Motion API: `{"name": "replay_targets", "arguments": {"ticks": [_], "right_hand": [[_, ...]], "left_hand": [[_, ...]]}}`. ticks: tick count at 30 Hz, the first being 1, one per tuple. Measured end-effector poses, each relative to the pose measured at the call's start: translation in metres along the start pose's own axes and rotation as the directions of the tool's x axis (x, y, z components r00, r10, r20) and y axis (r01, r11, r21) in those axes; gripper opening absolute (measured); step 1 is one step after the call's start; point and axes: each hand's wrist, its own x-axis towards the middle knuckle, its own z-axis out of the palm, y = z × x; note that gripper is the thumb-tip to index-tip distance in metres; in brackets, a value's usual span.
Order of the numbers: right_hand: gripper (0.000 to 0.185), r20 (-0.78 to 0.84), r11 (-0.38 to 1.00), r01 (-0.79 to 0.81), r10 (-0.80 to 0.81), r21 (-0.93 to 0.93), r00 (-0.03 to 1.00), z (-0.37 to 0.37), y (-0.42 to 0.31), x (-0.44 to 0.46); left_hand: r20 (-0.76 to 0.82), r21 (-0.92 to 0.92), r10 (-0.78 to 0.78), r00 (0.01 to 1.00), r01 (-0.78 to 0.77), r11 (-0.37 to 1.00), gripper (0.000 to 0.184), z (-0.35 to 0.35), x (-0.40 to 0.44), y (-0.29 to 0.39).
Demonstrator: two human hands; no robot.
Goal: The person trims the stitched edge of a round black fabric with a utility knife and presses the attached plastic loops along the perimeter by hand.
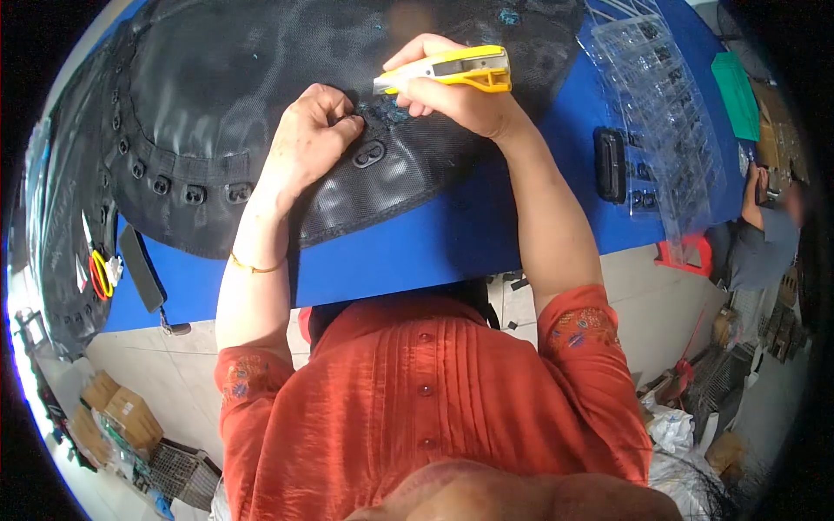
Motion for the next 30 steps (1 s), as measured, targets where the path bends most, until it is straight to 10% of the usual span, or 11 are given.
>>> {"name": "replay_targets", "arguments": {"ticks": [14,30], "right_hand": [[0.019,0.022,0.94,0.168,-0.169,-0.297,0.985,0.009,-0.003,-0.006],[0.02,0.115,0.989,0.044,-0.028,-0.141,0.993,0.001,-0.007,-0.008]], "left_hand": [[-0.014,-0.004,0.008,1.0,-0.008,1.0,0.021,0.002,0.001,-0.001],[0.012,-0.036,0.024,1.0,-0.024,0.999,0.021,0.0,0.002,-0.006]]}}
